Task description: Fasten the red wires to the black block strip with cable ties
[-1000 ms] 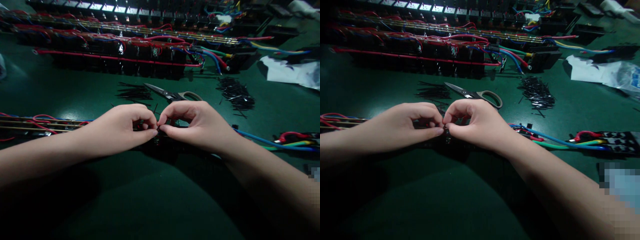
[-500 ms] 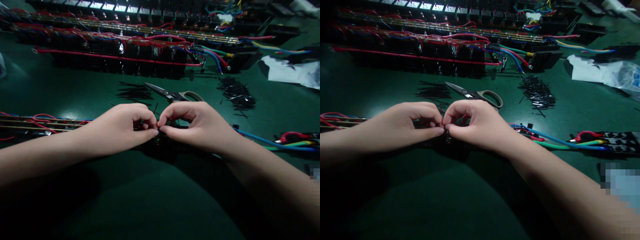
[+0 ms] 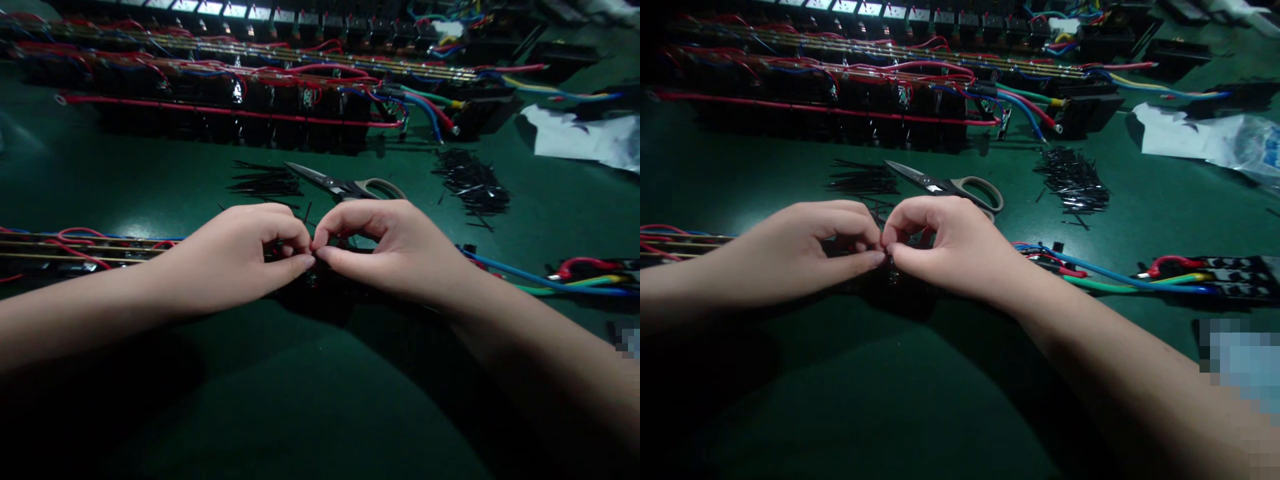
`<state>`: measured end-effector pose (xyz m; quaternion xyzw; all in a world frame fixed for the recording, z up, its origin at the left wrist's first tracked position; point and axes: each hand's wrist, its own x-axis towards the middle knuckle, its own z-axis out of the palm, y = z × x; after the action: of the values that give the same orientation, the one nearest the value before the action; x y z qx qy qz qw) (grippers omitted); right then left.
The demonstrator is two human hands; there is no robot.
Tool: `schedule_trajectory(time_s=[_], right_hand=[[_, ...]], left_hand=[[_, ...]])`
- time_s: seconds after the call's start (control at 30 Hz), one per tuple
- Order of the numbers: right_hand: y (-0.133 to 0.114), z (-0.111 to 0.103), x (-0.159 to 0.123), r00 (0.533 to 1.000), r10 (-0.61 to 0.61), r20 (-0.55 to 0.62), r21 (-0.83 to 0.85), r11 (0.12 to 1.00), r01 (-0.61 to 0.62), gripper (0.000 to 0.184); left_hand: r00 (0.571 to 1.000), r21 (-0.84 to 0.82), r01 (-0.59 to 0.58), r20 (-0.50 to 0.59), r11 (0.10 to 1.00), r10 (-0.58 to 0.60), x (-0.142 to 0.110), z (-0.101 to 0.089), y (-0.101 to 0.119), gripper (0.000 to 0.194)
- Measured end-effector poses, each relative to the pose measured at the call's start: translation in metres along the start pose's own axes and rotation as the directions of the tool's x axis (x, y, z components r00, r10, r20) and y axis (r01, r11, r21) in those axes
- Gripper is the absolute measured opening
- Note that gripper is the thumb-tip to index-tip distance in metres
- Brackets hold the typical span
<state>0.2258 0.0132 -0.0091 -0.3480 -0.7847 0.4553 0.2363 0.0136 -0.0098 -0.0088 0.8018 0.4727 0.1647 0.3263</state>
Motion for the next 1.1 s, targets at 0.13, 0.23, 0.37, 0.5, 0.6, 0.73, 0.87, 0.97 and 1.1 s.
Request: schedule_trajectory(time_s=[0.13, 0.23, 0.37, 0.5, 0.6, 0.73, 0.87, 0.97, 1.1], right_hand=[[-0.0008, -0.0002, -0.0005, 1.0, -0.007, -0.005, -0.008, 1.0, 0.007, 0.013], [-0.0007, 0.0001, -0.0008, 1.0, -0.021, -0.015, -0.018, 1.0, 0.021, 0.014], [-0.0005, 0.0009, -0.0005, 0.999, -0.041, -0.018, -0.02, 0.999, 0.04, 0.015], [-0.0012, 0.0012, -0.0006, 0.999, -0.027, -0.018, -0.017, 0.999, 0.027, 0.014], [-0.0014, 0.0009, -0.001, 1.0, -0.02, -0.021, -0.013, 1.0, 0.019, 0.014], [0.0001, 0.001, -0.0011, 0.999, -0.022, -0.034, -0.003, 1.0, 0.022, 0.012], [0.002, 0.0016, -0.0007, 0.999, -0.041, -0.034, 0.002, 0.999, 0.041, 0.012], [0.0023, 0.0017, -0.0005, 0.997, -0.064, -0.036, -0.004, 0.998, 0.063, 0.012], [0.0019, 0.0013, -0.0007, 0.998, -0.062, -0.033, -0.012, 0.998, 0.062, 0.013]], left_hand=[[0.998, 0.063, -0.063, -0.015, 0.996, 0.064, -0.0002, 0.0008, 0.001, 0.023], [0.993, 0.089, -0.113, -0.02, 0.99, 0.115, -0.0001, 0.0011, 0.0015, 0.022], [0.987, 0.111, -0.156, -0.023, 0.982, 0.159, -0.0008, 0.0016, 0.0013, 0.022], [0.985, 0.131, -0.166, -0.017, 0.977, 0.17, -0.0015, 0.0017, 0.0013, 0.022], [0.983, 0.142, -0.179, -0.015, 0.974, 0.182, -0.0016, 0.0019, 0.0013, 0.023], [0.974, 0.165, -0.221, -0.011, 0.961, 0.226, -0.0014, 0.0028, 0.0, 0.022], [0.964, 0.178, -0.257, -0.022, 0.95, 0.265, -0.0013, 0.0039, -0.0024, 0.021], [0.961, 0.179, -0.267, -0.026, 0.947, 0.276, -0.0014, 0.0044, -0.0033, 0.021], [0.965, 0.172, -0.253, -0.03, 0.952, 0.262, -0.0016, 0.0042, -0.0028, 0.022]])
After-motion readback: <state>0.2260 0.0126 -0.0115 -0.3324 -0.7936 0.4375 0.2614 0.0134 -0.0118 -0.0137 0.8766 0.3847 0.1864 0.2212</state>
